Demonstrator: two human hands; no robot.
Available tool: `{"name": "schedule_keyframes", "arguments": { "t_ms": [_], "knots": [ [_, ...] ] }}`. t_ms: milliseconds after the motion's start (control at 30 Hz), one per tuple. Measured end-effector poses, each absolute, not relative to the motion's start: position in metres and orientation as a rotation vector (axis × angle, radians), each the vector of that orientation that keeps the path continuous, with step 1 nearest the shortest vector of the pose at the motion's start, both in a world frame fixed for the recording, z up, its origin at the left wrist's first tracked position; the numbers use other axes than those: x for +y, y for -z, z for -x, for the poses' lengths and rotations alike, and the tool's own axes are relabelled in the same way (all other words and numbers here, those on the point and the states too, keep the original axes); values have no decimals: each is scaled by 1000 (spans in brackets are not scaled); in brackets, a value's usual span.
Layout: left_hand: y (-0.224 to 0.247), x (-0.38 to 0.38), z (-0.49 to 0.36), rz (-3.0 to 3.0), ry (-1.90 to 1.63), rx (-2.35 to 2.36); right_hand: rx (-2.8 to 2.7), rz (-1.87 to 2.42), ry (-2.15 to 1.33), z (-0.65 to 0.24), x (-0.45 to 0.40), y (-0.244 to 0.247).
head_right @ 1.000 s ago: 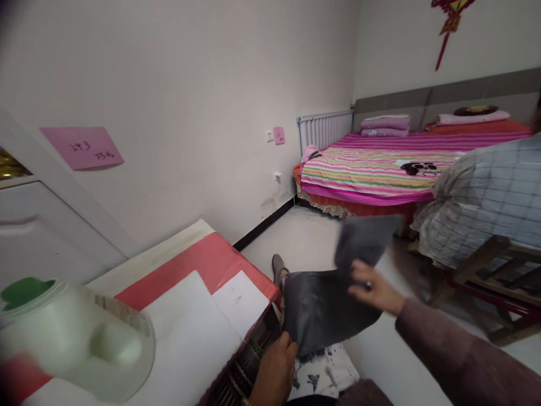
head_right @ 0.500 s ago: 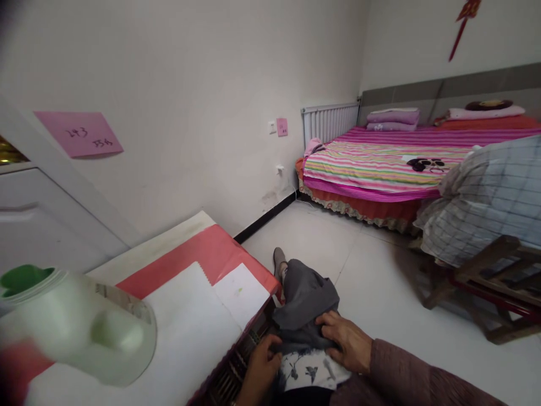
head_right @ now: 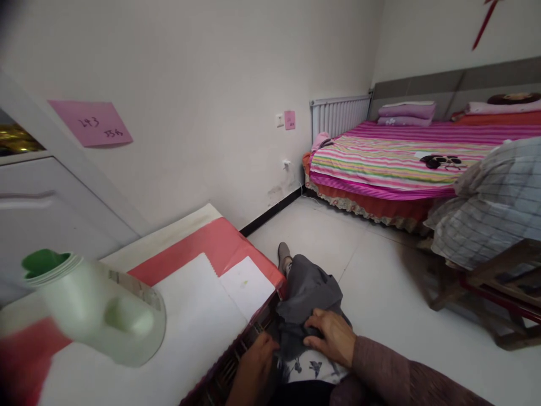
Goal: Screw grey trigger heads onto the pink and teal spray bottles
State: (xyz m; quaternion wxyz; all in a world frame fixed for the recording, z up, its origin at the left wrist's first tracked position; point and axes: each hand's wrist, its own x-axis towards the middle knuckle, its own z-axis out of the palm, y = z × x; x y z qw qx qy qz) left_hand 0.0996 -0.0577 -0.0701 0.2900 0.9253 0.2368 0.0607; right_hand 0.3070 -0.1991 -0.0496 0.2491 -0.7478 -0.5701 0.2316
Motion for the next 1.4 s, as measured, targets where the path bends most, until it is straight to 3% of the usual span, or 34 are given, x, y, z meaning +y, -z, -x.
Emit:
{"name": "schedule_keyframes", "arguments": {
  "t_ms": [633, 1100, 1400],
  "knots": [
    [57, -55, -100, -2716, -271, 414, -1192, 1410, -947, -297, -175, 64],
    [35, -41, -113, -2015, -351, 509, -1337, 1177, -935, -300, -181, 54],
    [35, -31, -133, -2005, -427, 374, -1353, 1196, -919, -306, -182, 53]
  ]
}}
